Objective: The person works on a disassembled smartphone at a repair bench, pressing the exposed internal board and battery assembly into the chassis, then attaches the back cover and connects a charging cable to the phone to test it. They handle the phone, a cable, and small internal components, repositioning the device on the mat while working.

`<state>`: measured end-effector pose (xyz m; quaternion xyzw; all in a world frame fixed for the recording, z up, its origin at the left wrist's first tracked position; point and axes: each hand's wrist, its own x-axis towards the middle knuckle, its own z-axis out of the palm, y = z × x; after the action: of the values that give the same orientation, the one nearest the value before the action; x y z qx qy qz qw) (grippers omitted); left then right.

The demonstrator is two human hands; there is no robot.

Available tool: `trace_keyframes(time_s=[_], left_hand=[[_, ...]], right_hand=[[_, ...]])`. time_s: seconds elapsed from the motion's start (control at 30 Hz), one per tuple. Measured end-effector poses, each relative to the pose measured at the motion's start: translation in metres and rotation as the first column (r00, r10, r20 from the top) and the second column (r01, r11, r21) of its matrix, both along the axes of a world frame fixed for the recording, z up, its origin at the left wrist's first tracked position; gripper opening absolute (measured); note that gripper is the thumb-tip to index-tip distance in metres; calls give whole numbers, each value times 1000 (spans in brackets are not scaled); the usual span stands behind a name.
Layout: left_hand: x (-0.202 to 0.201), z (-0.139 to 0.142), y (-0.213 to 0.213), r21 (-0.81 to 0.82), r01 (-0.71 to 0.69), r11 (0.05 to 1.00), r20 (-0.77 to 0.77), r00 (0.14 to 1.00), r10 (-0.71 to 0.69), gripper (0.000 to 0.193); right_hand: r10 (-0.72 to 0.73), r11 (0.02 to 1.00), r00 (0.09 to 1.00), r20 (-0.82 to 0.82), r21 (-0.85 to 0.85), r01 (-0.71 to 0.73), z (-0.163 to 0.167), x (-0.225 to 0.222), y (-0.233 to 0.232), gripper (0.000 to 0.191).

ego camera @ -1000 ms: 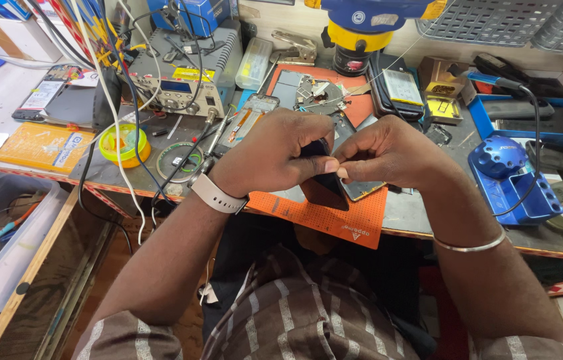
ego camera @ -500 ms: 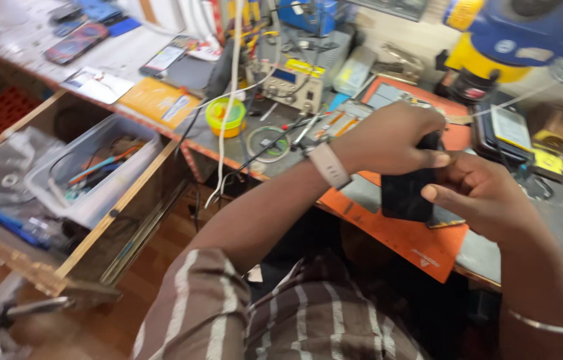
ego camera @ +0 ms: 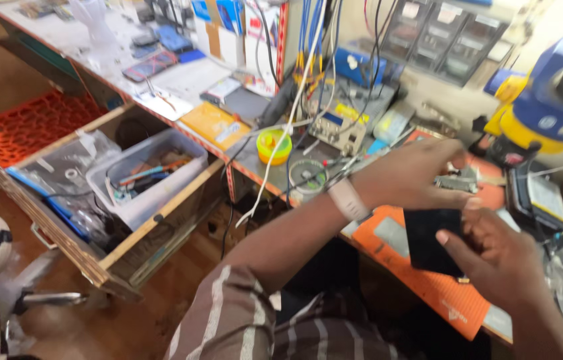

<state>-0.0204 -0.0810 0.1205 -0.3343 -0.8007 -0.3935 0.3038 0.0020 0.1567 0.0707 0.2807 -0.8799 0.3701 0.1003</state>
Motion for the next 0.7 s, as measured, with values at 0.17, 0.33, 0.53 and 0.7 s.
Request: trace_keyframes(time_s=[0.17, 0.33, 0.53, 0.7], left_hand=[[73, -10, -62, 313, -273, 910, -44, 953, 301, 47], [98, -33, -140, 438, -603, 667, 171, 784, 596, 27], [85, -73, -180, 258, -651, 714, 211, 759, 616, 40], [92, -106, -152, 283, -717, 637, 123, 685, 718, 42]], right_hand=[[23, 952, 968, 248, -301, 55, -5, -1, 4, 34], [166, 748, 882, 442, -639, 180, -23, -11, 0, 36], [196, 640, 915, 351, -753, 152, -56, -24, -9, 35], [171, 674, 943, 285, -732, 98, -69, -22, -5, 37]])
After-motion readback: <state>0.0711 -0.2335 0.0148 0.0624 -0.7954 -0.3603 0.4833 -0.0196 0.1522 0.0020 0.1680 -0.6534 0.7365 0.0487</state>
